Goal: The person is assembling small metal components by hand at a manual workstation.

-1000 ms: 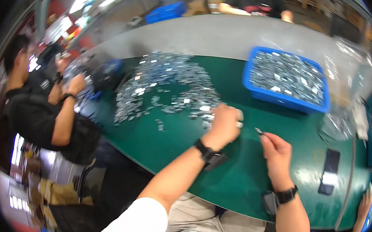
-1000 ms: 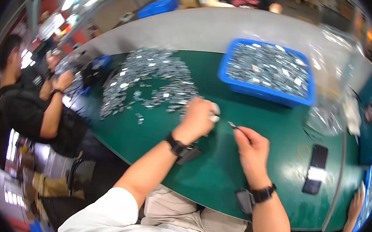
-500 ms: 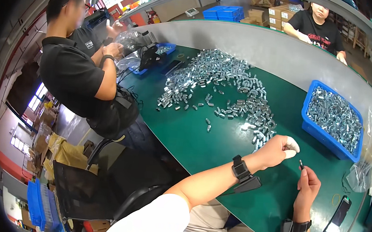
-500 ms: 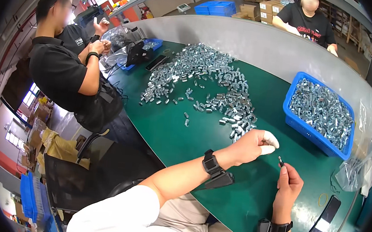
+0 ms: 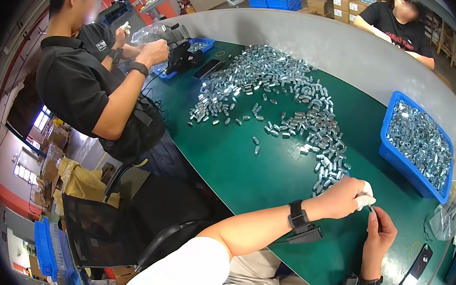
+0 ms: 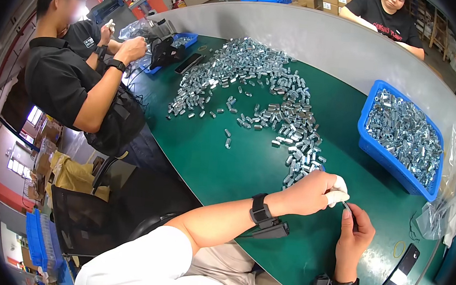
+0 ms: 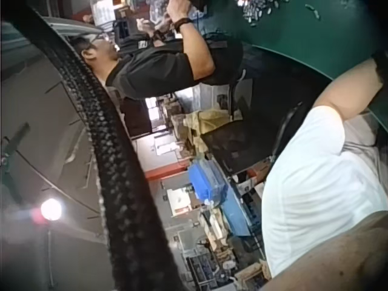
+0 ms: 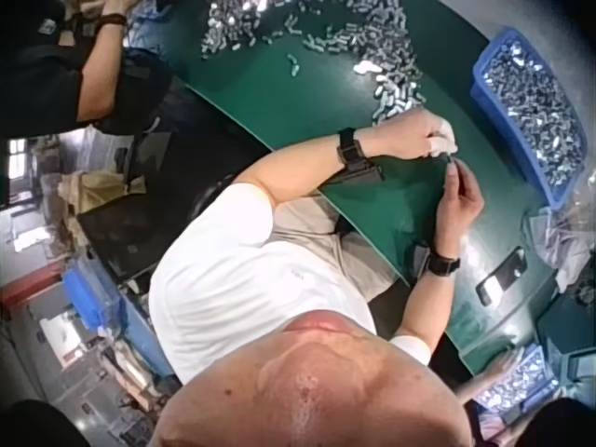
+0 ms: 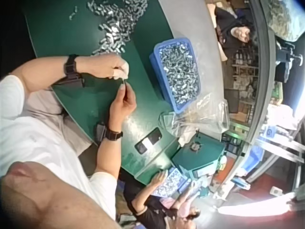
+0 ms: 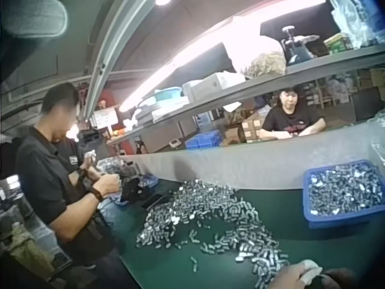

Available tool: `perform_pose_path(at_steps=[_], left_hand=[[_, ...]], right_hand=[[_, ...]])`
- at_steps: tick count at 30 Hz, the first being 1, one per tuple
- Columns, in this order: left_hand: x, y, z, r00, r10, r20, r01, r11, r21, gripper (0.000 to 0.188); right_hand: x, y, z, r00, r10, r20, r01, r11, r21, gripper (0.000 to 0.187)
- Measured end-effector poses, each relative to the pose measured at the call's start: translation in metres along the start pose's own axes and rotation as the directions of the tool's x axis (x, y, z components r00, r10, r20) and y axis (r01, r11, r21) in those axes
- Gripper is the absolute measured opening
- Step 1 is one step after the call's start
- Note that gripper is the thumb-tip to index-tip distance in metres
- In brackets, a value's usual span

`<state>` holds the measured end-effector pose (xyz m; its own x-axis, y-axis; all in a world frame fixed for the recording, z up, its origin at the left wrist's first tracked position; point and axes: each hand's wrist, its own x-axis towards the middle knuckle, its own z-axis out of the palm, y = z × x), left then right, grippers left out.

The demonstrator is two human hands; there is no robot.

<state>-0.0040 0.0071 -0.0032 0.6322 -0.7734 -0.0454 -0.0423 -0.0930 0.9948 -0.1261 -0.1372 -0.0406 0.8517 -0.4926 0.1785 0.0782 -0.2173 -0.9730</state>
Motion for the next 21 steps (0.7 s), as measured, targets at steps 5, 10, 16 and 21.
perform_pose_path(at_steps=[5, 10, 16, 21], left_hand=[[0.002, -0.007, 0.000, 0.974, 0.225, -0.023, -0.221, 0.968, 0.118, 0.010], [0.000, -0.006, 0.000, 0.969, 0.246, -0.020, -0.244, 0.966, 0.082, 0.009], [-0.003, 0.000, 0.003, 0.998, 0.063, -0.028, -0.063, 0.998, 0.010, 0.008], [-0.003, -0.004, 0.001, 0.951, 0.306, -0.028, -0.300, 0.944, 0.141, 0.008]], right_hand=[[0.000, -0.008, -0.001, 0.998, 0.044, 0.033, -0.044, 0.999, -0.027, 0.021], [0.001, -0.013, -0.009, 0.971, 0.196, 0.135, -0.205, 0.977, 0.060, 0.026], [0.000, 0.006, -0.003, 1.000, -0.007, 0.029, 0.008, 1.000, -0.027, 0.030], [0.002, 0.000, -0.011, 0.992, 0.074, 0.103, -0.073, 0.997, -0.014, 0.031]])
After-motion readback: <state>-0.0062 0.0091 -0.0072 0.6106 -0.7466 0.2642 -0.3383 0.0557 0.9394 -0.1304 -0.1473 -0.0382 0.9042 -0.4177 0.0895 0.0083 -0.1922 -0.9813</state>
